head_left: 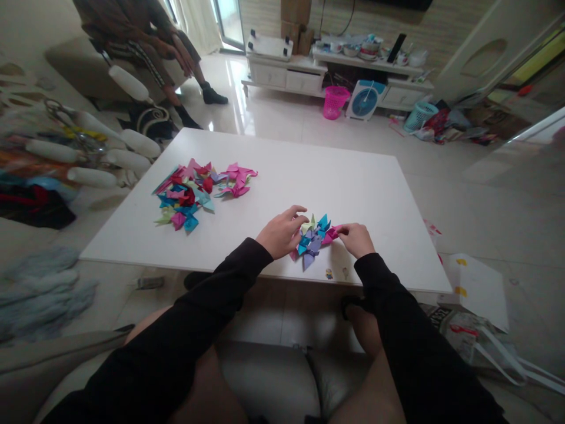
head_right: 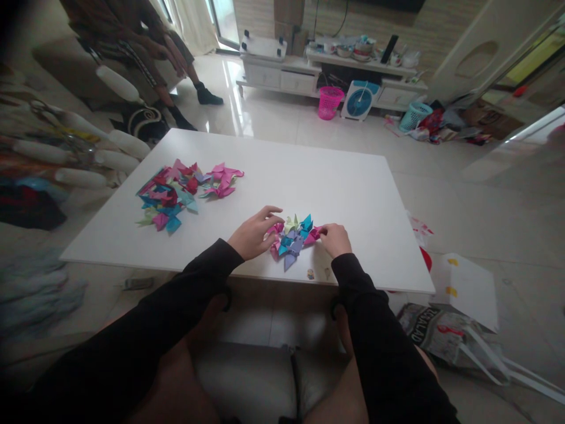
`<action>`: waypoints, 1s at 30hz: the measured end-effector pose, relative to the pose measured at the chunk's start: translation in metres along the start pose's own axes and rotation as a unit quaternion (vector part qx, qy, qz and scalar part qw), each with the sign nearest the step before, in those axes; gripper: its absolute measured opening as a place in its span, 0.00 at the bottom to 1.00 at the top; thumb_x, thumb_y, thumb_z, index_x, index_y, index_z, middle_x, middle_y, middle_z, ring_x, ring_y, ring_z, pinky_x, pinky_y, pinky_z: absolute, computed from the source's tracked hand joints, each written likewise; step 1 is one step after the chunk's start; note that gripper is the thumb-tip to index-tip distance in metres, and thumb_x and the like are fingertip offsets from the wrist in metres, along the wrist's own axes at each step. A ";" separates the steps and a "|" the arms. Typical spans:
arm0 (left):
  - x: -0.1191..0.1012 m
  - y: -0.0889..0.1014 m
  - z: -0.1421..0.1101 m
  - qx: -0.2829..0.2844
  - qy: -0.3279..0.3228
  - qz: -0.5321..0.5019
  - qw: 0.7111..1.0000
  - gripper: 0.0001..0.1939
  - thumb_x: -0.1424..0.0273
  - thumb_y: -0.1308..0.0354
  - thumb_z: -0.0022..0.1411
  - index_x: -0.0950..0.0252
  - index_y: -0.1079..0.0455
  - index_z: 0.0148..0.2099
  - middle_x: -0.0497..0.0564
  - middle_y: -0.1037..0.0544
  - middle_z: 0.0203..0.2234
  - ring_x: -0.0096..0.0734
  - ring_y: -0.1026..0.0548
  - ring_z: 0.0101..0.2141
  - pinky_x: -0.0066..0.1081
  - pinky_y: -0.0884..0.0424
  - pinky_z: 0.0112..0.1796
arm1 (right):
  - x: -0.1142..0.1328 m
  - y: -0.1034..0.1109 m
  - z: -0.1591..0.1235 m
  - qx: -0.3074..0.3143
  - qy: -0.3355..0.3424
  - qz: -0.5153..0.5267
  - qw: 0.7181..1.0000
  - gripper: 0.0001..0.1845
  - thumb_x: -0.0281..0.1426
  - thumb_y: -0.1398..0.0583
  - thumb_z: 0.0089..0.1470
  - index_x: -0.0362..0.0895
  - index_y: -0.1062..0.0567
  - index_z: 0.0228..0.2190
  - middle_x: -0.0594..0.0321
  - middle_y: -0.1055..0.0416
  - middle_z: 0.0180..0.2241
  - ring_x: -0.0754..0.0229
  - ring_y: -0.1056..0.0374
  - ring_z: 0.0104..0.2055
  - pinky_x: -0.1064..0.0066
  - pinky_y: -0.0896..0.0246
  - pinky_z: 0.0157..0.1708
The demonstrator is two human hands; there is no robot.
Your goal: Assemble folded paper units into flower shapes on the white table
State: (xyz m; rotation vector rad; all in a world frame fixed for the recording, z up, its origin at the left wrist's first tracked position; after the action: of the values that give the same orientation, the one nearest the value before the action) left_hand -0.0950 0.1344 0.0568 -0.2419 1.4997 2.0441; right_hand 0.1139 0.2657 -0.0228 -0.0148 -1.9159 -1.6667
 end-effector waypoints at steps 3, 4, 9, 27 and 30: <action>0.000 0.000 0.000 0.003 0.000 0.001 1.000 0.17 0.80 0.47 0.60 0.66 0.28 0.50 0.60 0.30 0.57 0.38 0.24 0.45 0.40 0.25 0.50 | 0.002 0.000 0.000 0.007 0.001 -0.001 1.000 0.08 0.25 0.38 0.53 0.44 0.16 0.31 0.57 0.18 0.33 0.55 0.23 0.38 0.66 0.33 0.44; 0.000 0.000 0.000 0.005 0.001 0.001 1.000 0.17 0.79 0.47 0.60 0.66 0.28 0.50 0.60 0.30 0.57 0.38 0.24 0.45 0.40 0.25 0.50 | 0.002 0.000 0.000 0.009 0.003 -0.002 1.000 0.07 0.26 0.37 0.53 0.44 0.17 0.31 0.56 0.18 0.33 0.55 0.23 0.37 0.67 0.33 0.43; 0.000 0.000 0.000 0.018 0.007 -0.006 1.000 0.16 0.78 0.47 0.61 0.65 0.29 0.50 0.59 0.29 0.56 0.40 0.24 0.47 0.40 0.26 0.51 | 0.005 0.003 0.000 0.008 0.019 0.010 1.000 0.06 0.26 0.37 0.51 0.43 0.20 0.33 0.58 0.19 0.35 0.58 0.25 0.33 0.69 0.35 0.38; 0.123 0.022 -0.033 0.047 0.347 0.123 0.928 0.24 0.66 0.45 0.62 0.68 0.33 0.59 0.63 0.28 0.57 0.54 0.33 0.59 0.52 0.32 0.57 | 0.016 0.025 -0.009 -0.016 0.038 -0.009 0.999 0.12 0.37 0.36 0.52 0.46 0.22 0.39 0.59 0.22 0.42 0.60 0.29 0.31 0.66 0.37 0.36; 0.170 0.036 -0.064 0.074 0.460 0.169 0.869 0.30 0.61 0.46 0.62 0.70 0.35 0.63 0.66 0.38 0.67 0.59 0.42 0.66 0.55 0.38 0.61 | 0.017 0.027 -0.010 -0.017 0.044 -0.009 0.999 0.13 0.39 0.36 0.53 0.46 0.22 0.38 0.59 0.22 0.41 0.59 0.29 0.31 0.65 0.37 0.38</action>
State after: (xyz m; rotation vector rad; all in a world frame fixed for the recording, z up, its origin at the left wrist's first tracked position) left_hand -0.2654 0.1276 -0.0163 -1.0790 2.3837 2.1655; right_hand 0.1145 0.2564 0.0093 0.0610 -1.8270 -1.6830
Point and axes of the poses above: each hand's wrist, its own z-axis towards the middle knuckle, its own y-axis out of the back of the hand, x = y × z, the point moved 6 cm from there along z, towards the middle knuckle
